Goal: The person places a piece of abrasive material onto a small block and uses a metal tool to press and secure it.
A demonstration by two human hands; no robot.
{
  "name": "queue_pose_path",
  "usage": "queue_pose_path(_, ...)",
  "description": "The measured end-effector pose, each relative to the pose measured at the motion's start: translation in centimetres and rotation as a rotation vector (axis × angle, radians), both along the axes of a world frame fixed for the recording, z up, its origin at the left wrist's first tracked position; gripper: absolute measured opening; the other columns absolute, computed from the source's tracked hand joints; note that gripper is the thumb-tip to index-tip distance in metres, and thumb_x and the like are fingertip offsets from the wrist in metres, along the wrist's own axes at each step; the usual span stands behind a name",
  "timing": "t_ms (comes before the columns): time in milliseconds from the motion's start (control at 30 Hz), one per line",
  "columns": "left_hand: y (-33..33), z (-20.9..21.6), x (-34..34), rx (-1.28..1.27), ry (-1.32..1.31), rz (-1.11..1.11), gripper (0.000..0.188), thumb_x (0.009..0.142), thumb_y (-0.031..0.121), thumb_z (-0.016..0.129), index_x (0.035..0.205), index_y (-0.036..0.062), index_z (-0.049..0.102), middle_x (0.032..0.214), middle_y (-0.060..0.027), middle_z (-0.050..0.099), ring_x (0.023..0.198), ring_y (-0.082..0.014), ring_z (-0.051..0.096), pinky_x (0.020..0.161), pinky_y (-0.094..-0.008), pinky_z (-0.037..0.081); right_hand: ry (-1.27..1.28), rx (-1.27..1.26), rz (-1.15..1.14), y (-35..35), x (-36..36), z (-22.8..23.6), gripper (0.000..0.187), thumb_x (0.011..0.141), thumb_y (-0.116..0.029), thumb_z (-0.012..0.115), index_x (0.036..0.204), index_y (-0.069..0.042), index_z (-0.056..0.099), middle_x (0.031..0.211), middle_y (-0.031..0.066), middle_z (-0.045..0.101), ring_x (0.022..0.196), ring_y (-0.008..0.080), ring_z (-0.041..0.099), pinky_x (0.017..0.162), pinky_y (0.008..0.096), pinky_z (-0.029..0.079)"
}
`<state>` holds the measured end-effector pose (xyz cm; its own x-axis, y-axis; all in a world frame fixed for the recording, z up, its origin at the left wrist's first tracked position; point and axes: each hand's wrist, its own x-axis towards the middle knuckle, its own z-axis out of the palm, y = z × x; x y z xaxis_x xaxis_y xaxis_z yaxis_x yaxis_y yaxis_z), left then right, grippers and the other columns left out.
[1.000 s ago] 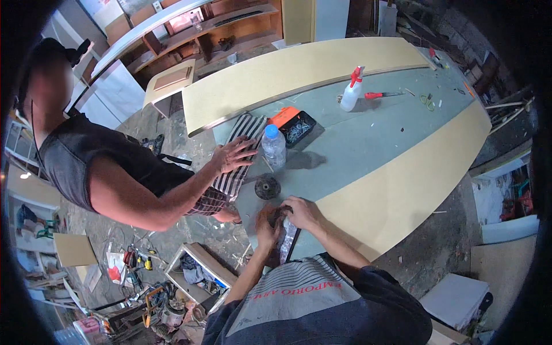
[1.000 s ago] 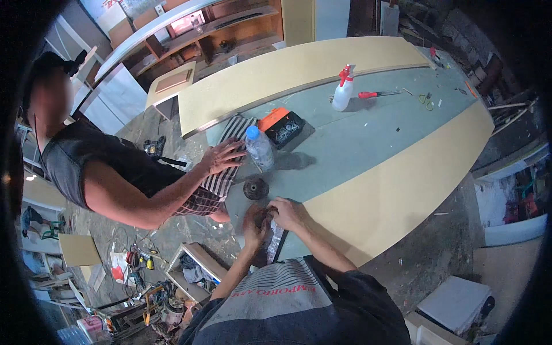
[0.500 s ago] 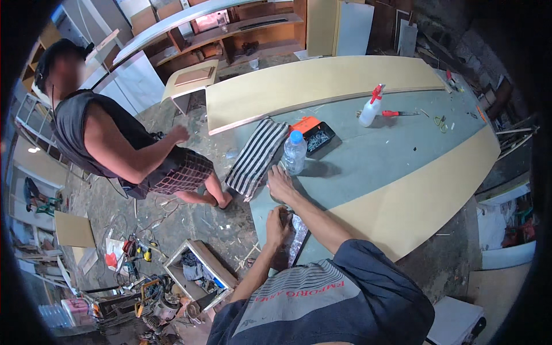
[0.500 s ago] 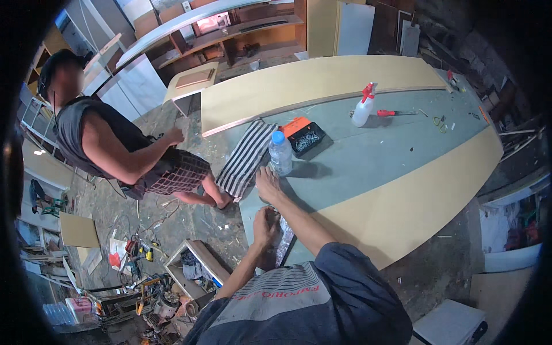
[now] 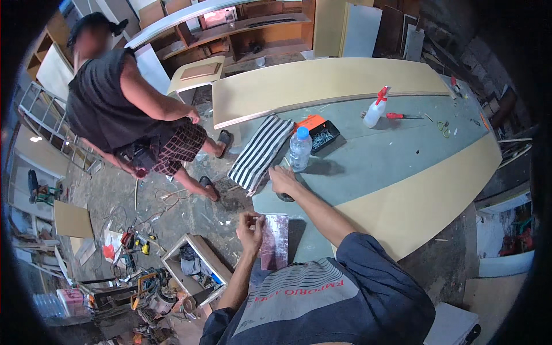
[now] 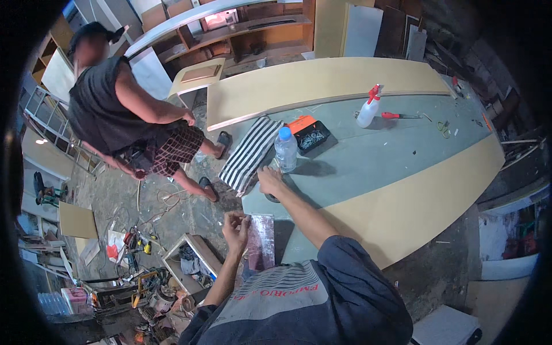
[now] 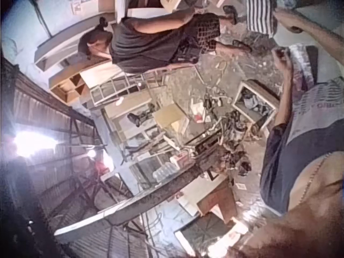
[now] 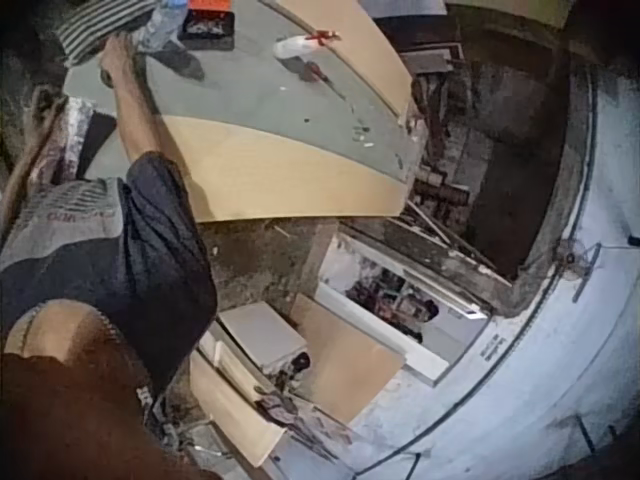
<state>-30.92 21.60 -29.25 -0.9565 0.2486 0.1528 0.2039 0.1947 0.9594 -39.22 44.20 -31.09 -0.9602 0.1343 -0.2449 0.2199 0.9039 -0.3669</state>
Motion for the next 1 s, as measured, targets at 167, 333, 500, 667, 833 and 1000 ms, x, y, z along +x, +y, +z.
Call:
queue_pose_path(167, -2.0, 0.8, 0.3, 0.055, -0.020, 0.164, 0.022, 0.088, 0.003, 0.074, 0.099, 0.0022, 0.055, 0.085, -0.0064, 0.067, 0.077, -0.0111, 0.065, 0.068, -0.0269, 0.055, -0.019, 0.083, 0.073, -0.6, 1.2, 0.9, 0.055, 0.077, -0.018, 0.073, 0.127, -0.004, 0.052, 0.124, 0.0167, 0.060, 0.122, 0.0358, 0.057, 0.104, 0.0635, 0.037)
queue_pose_path(333, -2.7, 1.2, 1.5, -0.011, -0.070, 0.165, 0.021, 0.088, 0.001, 0.072, 0.100, 0.0048, 0.056, 0.091, -0.0035, 0.067, 0.084, -0.0116, 0.062, 0.077, -0.0293, 0.055, 0.051, 0.091, 0.055, -0.9, 0.4, -1.9, 0.053, 0.084, -0.031, 0.076, 0.125, -0.007, 0.053, 0.124, 0.0164, 0.062, 0.112, 0.0367, 0.064, 0.095, 0.0573, 0.048)
queue_pose_path(500, 0.0, 1.5, 2.0, 0.094, 0.044, 0.149, 0.021, 0.086, 0.008, 0.075, 0.100, 0.0045, 0.060, 0.083, -0.0080, 0.068, 0.068, -0.0144, 0.064, 0.064, -0.0308, 0.053, 0.159, -0.008, -0.027, 1.0, 0.9, -3.7, 0.028, 0.079, -0.030, 0.081, 0.094, -0.013, 0.065, 0.107, 0.0091, 0.068, 0.105, 0.0308, 0.064, 0.094, 0.0512, 0.043)
queue_pose_path(667, 0.7, 2.2, 2.1, -0.003, 0.049, 0.108, 0.020, 0.085, 0.007, 0.072, 0.100, 0.0048, 0.058, 0.083, -0.0112, 0.065, 0.070, -0.0225, 0.065, 0.066, -0.0353, 0.052, 0.212, -0.011, 0.052, 0.4, 1.0, -3.2, 0.025, 0.078, -0.025, 0.081, 0.091, -0.012, 0.065, 0.096, 0.0078, 0.067, 0.097, 0.0298, 0.064, 0.091, 0.0513, 0.042)
queue_pose_path(833, 0.7, 2.3, 2.2, 0.122, 0.037, 0.027, 0.020, 0.085, 0.003, 0.069, 0.100, 0.0041, 0.056, 0.085, -0.0126, 0.064, 0.072, -0.0254, 0.066, 0.067, -0.0379, 0.052, 0.150, -0.191, 0.106, -0.1, 0.6, -3.9, 0.024, 0.077, -0.021, 0.079, 0.091, -0.009, 0.063, 0.090, 0.0090, 0.068, 0.092, 0.0322, 0.064, 0.087, 0.0494, 0.042)
queue_pose_path(1000, 1.1, 2.5, 2.5, 0.130, -0.021, 0.038, 0.020, 0.085, 0.003, 0.069, 0.098, 0.0035, 0.055, 0.082, -0.0132, 0.060, 0.070, -0.0243, 0.066, 0.065, -0.0373, 0.051, 0.310, -0.326, 0.117, -0.6, 1.3, -3.2, 0.021, 0.078, -0.012, 0.077, 0.096, -0.008, 0.067, 0.082, 0.0102, 0.067, 0.080, 0.0301, 0.063, 0.078, 0.0425, 0.046)
